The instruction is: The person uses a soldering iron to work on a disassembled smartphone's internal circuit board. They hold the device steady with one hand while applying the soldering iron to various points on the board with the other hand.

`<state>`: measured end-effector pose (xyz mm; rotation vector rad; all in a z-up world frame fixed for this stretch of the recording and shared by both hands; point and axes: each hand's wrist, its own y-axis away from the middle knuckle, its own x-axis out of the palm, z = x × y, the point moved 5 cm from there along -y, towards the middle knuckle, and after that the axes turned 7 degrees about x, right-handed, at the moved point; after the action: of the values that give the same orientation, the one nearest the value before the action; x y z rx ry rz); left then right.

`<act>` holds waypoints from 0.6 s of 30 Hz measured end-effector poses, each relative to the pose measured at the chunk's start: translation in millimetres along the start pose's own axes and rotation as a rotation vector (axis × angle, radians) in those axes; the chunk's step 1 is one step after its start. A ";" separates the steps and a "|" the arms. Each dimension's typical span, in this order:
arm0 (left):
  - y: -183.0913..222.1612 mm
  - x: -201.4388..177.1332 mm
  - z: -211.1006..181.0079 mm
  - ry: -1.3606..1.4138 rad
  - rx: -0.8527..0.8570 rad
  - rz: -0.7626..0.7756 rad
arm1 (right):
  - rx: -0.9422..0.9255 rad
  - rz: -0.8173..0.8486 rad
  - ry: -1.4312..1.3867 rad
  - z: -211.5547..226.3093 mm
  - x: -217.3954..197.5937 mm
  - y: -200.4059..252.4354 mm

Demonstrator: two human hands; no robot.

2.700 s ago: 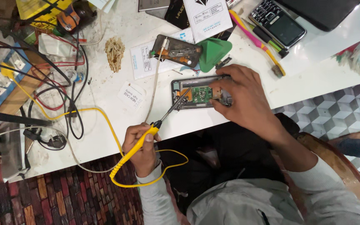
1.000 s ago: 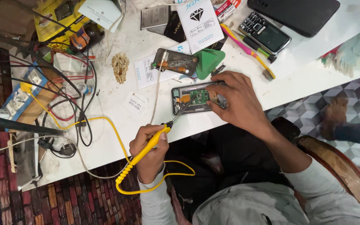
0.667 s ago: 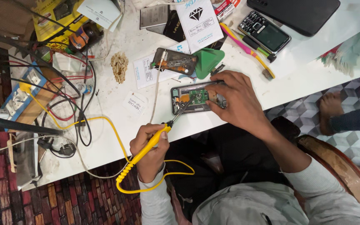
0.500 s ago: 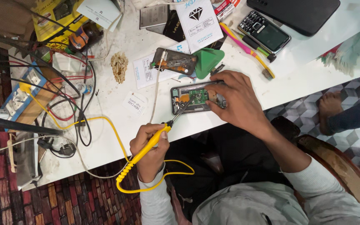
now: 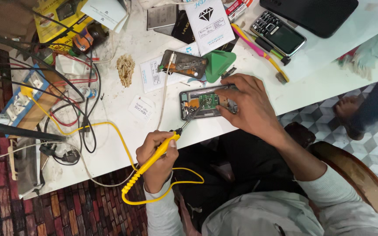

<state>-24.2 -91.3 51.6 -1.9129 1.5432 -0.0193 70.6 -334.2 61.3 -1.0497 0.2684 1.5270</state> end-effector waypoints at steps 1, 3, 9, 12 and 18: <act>-0.4 0.1 -0.9 -0.004 0.009 0.002 | -0.002 0.000 -0.005 0.1 -0.4 0.3; -1.8 0.8 -2.2 -0.011 0.027 0.004 | -0.007 -0.001 -0.014 0.2 -1.1 0.8; -4.9 2.9 -2.6 -0.018 0.000 -0.001 | -0.027 -0.003 -0.016 1.0 -2.3 0.3; -5.5 2.4 -6.5 -0.020 0.037 0.006 | -0.022 -0.002 -0.026 1.0 -2.3 0.9; -3.5 2.2 -4.9 -0.023 0.013 0.003 | -0.016 -0.003 0.001 0.2 -1.3 1.0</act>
<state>-22.5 -95.4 56.3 -1.8941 1.5269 -0.0062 69.4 -335.2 62.0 -1.0626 0.2557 1.5287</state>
